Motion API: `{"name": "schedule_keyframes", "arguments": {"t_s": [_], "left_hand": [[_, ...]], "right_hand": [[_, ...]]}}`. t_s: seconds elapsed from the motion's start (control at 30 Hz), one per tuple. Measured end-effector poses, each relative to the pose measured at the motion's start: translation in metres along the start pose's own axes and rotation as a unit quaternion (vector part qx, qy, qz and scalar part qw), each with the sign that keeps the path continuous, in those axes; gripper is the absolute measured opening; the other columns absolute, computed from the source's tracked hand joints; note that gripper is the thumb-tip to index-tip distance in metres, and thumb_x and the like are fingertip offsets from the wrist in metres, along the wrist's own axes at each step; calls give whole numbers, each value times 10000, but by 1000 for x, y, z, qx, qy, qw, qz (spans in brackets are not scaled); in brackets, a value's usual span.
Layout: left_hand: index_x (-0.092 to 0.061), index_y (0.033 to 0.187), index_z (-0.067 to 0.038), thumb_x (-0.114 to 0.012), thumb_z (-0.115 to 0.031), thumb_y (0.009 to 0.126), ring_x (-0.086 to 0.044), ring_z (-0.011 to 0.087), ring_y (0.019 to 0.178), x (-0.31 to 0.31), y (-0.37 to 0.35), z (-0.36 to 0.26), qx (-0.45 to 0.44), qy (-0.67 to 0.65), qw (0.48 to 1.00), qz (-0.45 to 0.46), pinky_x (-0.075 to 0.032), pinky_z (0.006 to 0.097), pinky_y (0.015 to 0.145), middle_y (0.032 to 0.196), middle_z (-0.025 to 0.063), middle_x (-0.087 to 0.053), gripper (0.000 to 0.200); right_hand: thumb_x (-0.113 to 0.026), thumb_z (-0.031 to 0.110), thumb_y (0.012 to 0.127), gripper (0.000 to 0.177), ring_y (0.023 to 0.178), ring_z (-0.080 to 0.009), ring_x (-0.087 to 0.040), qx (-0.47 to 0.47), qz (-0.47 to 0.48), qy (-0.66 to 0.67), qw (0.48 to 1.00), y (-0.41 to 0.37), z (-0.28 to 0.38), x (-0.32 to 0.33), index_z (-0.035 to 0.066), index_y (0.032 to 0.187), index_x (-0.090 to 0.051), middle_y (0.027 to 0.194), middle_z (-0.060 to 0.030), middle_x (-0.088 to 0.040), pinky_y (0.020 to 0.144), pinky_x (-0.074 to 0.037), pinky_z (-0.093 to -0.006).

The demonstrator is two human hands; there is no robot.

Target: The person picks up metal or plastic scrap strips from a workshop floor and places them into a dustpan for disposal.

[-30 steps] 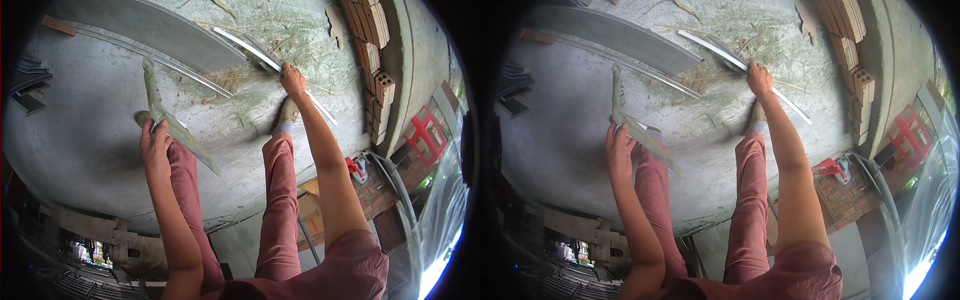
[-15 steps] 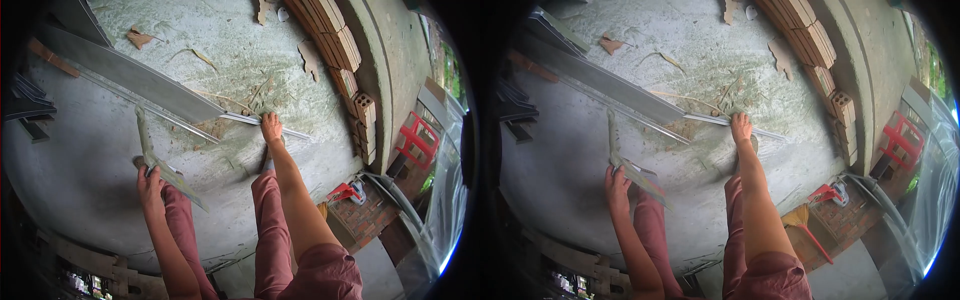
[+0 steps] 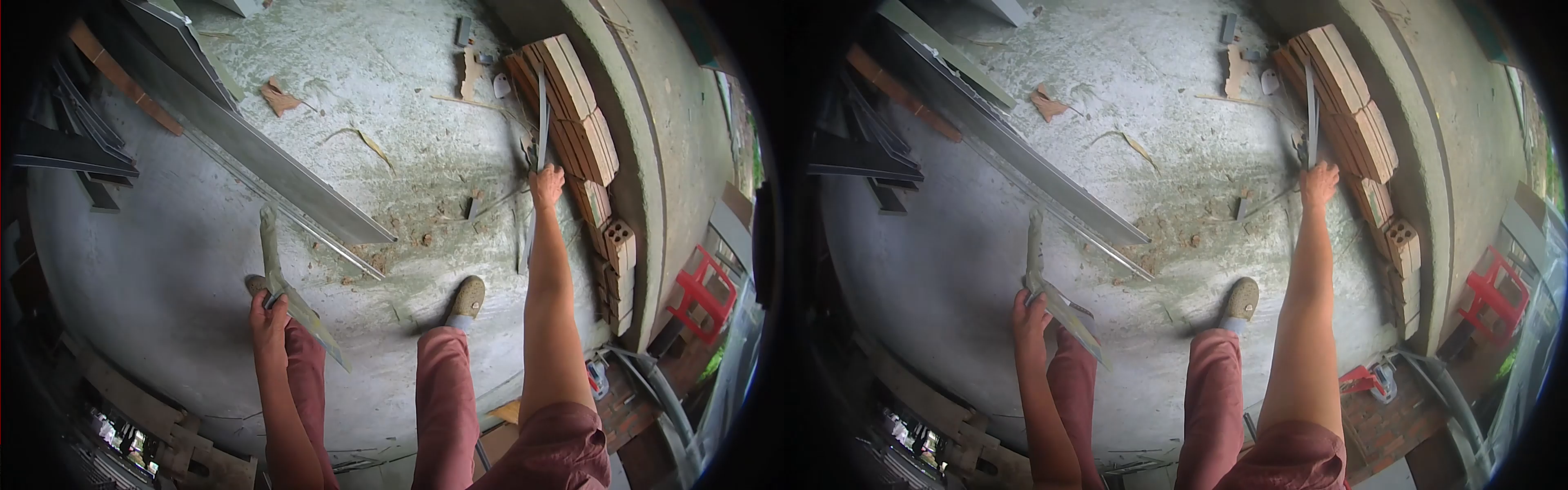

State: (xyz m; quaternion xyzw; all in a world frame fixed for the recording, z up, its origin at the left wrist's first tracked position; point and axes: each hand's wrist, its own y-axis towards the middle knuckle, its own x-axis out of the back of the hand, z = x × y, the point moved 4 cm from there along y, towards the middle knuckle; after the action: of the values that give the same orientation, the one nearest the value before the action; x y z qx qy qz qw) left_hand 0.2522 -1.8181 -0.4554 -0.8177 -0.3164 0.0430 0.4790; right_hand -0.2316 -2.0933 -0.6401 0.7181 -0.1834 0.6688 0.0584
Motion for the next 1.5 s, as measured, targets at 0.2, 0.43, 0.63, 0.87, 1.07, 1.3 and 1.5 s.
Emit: {"name": "schedule_keyframes", "arguments": {"t_s": [0.2,0.43,0.63,0.87,1.07,1.3,1.5], "left_hand": [[-420,1129,8,-563,-183,821,-522,147,894,-17,-8,-25,-20,3,999,-29,-411,291,824,988,93,-548,390],[-401,1137,15,-541,-158,831,-524,181,962,-45,-36,-48,-50,-73,996,7,-418,320,840,1052,146,-545,378],[-410,1137,-16,-553,-174,836,-521,112,856,-67,-35,-32,15,-88,996,10,-425,258,717,986,66,-552,368],[-360,1202,-21,-525,-225,853,-493,173,1021,-73,-21,-20,44,-72,989,124,-429,328,850,1113,93,-486,437],[-260,1274,-1,-620,-480,738,-375,212,1133,-30,-7,-52,-22,-218,963,158,-315,350,942,1193,143,-403,805],[-492,1112,-16,-681,-270,722,-508,174,957,39,13,-92,65,-224,967,98,-398,291,805,1026,82,-531,503],[-507,999,23,-592,-142,757,-553,187,837,68,30,-93,79,-352,932,47,-514,335,695,930,107,-535,304]], "right_hand": [[-617,168,656,566,1068,-362,-428,-1,29,115,993,16,-20,-39,14,1136,-359,1178,-190,-390,855,-409,-444],[-609,169,686,360,896,-366,-527,-53,118,70,989,9,-16,-38,32,978,-450,958,-190,-533,778,-440,-438],[-585,159,730,268,800,-385,-550,90,162,274,944,-72,72,35,13,904,-442,835,-227,-556,688,-418,-443],[-573,132,775,264,734,-272,-582,194,407,339,826,-242,233,182,15,927,-391,852,-173,-541,632,-497,-393],[-570,113,726,334,893,-390,-491,222,326,258,882,-303,315,212,2,969,-369,941,-209,-454,730,-435,-457],[-612,2,696,657,999,-352,-469,399,350,326,782,-358,359,249,32,1267,-289,1147,-201,-433,864,-408,-382],[-504,32,821,350,982,-230,-553,293,377,433,764,-319,342,246,35,1164,-435,1095,-174,-523,820,-460,-304]]}}
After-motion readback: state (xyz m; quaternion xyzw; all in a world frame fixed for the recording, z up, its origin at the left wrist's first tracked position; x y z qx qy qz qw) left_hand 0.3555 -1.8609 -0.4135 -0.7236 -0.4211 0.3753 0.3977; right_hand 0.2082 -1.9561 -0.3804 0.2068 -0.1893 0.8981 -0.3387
